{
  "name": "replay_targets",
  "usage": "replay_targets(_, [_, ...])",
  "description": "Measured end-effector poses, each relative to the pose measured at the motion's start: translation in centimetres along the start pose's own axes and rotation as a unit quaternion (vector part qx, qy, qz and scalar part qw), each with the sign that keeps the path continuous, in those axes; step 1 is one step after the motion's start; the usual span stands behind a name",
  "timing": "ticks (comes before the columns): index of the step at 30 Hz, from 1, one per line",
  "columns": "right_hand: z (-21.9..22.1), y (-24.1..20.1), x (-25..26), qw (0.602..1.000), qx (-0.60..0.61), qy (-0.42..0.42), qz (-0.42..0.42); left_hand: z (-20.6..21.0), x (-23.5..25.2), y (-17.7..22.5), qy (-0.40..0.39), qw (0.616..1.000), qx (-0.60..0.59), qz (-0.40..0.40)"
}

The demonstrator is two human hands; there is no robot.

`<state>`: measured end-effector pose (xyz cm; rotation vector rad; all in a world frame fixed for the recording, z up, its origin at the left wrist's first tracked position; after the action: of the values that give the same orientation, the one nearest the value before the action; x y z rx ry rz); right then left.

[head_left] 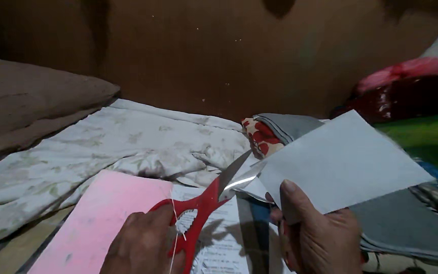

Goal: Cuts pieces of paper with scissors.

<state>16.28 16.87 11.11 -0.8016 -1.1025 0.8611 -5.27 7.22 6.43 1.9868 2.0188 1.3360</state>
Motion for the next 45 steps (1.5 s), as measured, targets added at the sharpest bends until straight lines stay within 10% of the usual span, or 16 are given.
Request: replay_targets(45, [1.7, 0.6, -1.0, 0.999, 0.011, -0.036, 0.016, 0.2, -0.1, -0.2, 0.019, 1.0, 0.008, -0.005])
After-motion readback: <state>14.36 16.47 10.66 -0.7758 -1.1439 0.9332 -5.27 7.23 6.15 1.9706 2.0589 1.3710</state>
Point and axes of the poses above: each hand's wrist, its own x-axis towards the middle knuckle, its own z-axis out of the palm, y = z × x, the point moved 10 cm from there along x, towards the middle knuckle, and after that the axes turned 7 degrees about -x, right-handed, at the moved point
